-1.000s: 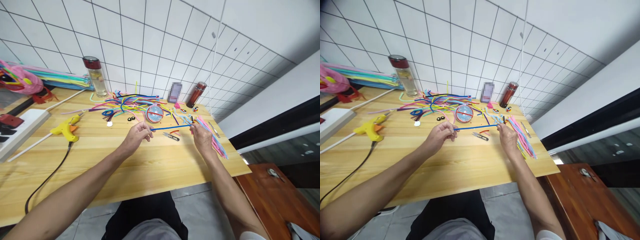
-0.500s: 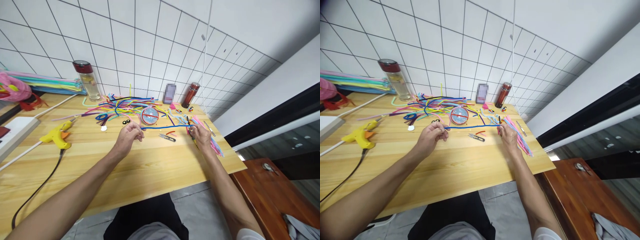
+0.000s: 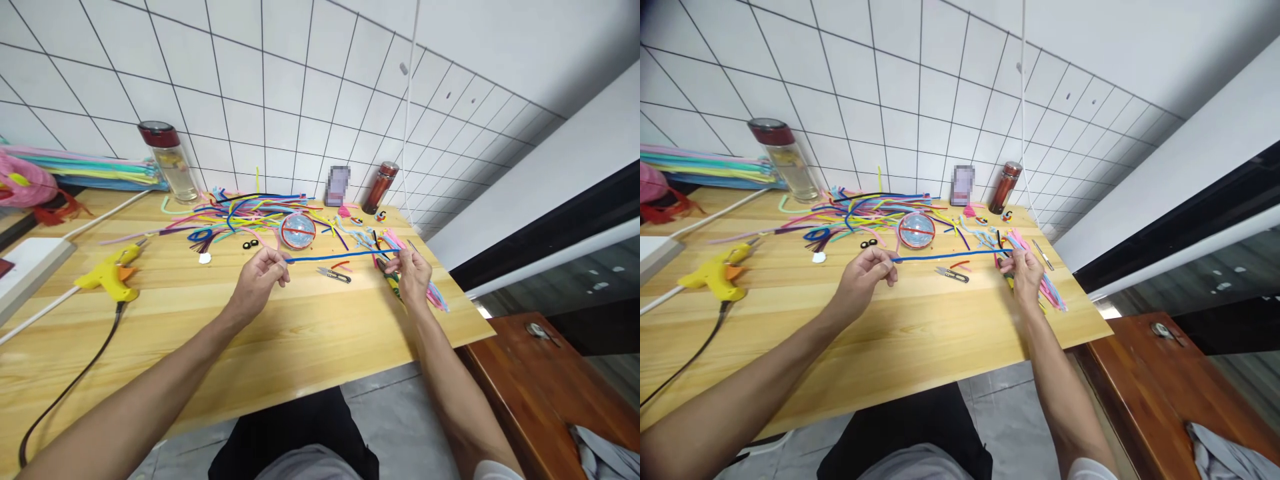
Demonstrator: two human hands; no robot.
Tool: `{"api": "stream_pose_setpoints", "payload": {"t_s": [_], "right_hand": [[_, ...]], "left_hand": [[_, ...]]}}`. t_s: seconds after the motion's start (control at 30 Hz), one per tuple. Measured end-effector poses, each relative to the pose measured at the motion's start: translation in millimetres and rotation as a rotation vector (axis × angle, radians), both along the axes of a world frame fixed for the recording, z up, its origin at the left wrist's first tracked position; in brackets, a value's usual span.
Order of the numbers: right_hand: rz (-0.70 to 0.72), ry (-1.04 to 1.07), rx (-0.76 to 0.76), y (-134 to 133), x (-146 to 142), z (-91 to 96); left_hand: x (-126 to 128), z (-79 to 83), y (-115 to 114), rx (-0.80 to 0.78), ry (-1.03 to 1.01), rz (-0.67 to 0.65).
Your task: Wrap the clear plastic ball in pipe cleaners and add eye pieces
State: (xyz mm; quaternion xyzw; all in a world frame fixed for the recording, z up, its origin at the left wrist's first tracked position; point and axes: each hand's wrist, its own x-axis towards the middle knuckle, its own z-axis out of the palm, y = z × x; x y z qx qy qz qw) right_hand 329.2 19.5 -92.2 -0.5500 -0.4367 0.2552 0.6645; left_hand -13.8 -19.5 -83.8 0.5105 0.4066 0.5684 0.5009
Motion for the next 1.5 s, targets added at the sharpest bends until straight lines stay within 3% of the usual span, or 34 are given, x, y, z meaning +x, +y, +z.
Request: {"api": "stream_pose_setpoints", "payload": {"t_s": [0.17, 0.3, 0.33, 0.5, 0.57, 0.63, 0.73, 0.83, 0.93, 1.03, 1.33, 1.5], "right_hand": [[-0.062, -0.027, -0.059, -0.2, 10.8, -1.5], [-0.301, -0.462, 0.130, -23.9, 3.2, 27.0], [-0.281, -0.581, 0.182, -32.9, -4.3, 36.7], [0.344, -0.971, 0.297, -69.2, -64.1, 70.8], [0.501, -1.082, 0.344, -72.2, -84.1, 73.2], [0.566, -1.125, 0.368, -69.5, -95.6, 71.3], [0.618, -1.044, 0.323, -63.4, -100.9, 65.4], [0.642, -0.871, 0.135, -64.3, -103.4, 59.7], [0.660, -0.650, -0.055, -71.2, -110.1, 54.6], [0.678, -0.494, -0.132, -77.0, -117.9, 49.9], [0.752, -0.394, -0.213, -81.9, -121.9, 48.9], [0.788, -0.503, -0.264, -79.2, -118.7, 53.5]], "left_hand": [[4.8, 3.6, -7.9, 0.037, 0.087, -0.003], [6.9, 2.4, -13.3, 0.095, 0.201, -0.056], [7.2, 2.5, -14.8, 0.107, 0.230, -0.070], [7.3, 9.8, -22.8, 0.146, 0.226, -0.189], [6.8, 12.9, -24.6, 0.144, 0.167, -0.264], [6.3, 13.9, -24.5, 0.113, 0.087, -0.346], [5.9, 11.3, -20.8, 0.043, -0.064, -0.443], [6.5, 8.2, -16.9, 0.005, -0.183, -0.468], [8.8, 8.1, -16.8, -0.015, -0.213, -0.462], [12.6, 8.3, -18.4, -0.051, -0.178, -0.428], [12.7, 9.5, -14.6, -0.053, -0.171, -0.329], [10.1, 9.8, -12.8, -0.081, -0.164, -0.299]]}}
